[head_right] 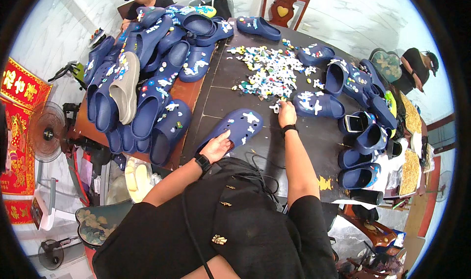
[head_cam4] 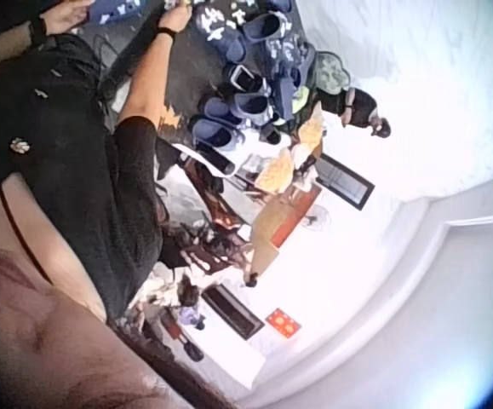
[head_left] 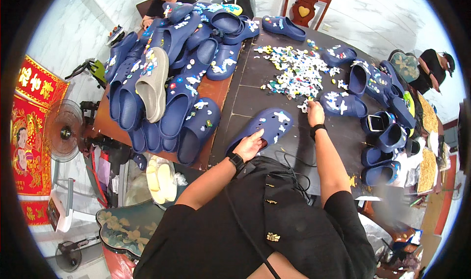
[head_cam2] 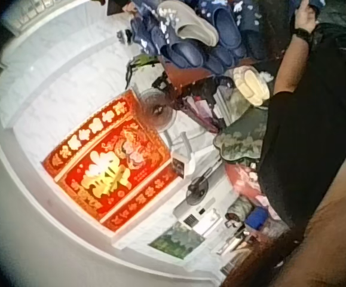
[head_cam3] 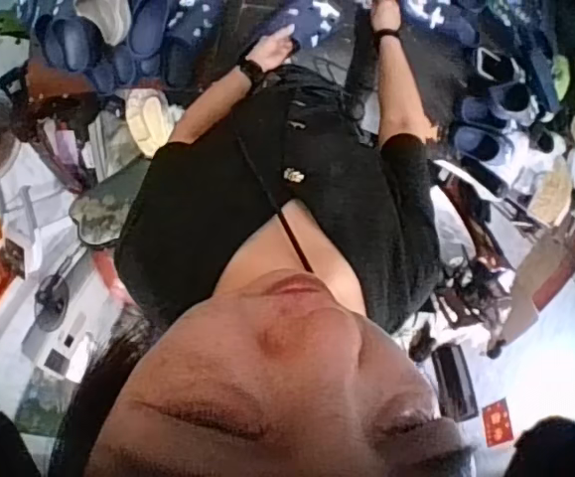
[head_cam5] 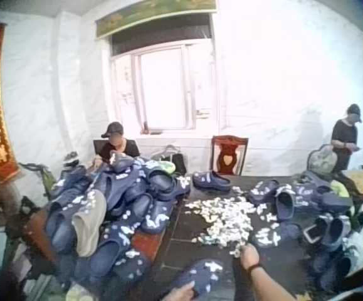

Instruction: Inserting small decorative charms into the pre-molded holes of foam clogs.

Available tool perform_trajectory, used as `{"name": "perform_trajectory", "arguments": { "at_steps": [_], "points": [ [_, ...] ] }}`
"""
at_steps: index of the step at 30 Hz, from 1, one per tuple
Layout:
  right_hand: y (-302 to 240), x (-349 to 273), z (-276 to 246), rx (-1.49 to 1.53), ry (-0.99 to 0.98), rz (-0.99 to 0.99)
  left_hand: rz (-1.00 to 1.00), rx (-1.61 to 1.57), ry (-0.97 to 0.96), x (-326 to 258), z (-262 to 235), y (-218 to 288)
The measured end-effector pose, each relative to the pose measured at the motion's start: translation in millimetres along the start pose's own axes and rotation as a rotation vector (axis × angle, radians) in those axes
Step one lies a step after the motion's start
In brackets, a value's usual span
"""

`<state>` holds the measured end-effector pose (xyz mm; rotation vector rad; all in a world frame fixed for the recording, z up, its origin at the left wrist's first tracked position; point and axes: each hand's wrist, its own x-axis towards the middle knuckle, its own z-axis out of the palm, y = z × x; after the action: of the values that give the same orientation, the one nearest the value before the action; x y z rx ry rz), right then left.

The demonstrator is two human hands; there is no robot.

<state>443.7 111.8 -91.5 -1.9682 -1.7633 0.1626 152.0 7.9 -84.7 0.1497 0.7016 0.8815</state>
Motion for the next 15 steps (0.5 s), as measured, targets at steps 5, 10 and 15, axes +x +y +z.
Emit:
{"name": "perform_trajectory", "arguments": {
  "at_steps": [5, 10, 15],
  "points": [
    [8, 21, 13, -0.156, -0.093, 0.01, -0.018, -0.094, 0.016, 3, -9, 1],
    [18, 31, 23, -0.311, -0.167, -0.028, 0.013, -0.067, -0.059, 0, -12, -1],
    [24, 30, 22, -0.27, -0.061, -0.134, 0.045, 0.003, -0.023, 0, -11, -5]
  ]
}}
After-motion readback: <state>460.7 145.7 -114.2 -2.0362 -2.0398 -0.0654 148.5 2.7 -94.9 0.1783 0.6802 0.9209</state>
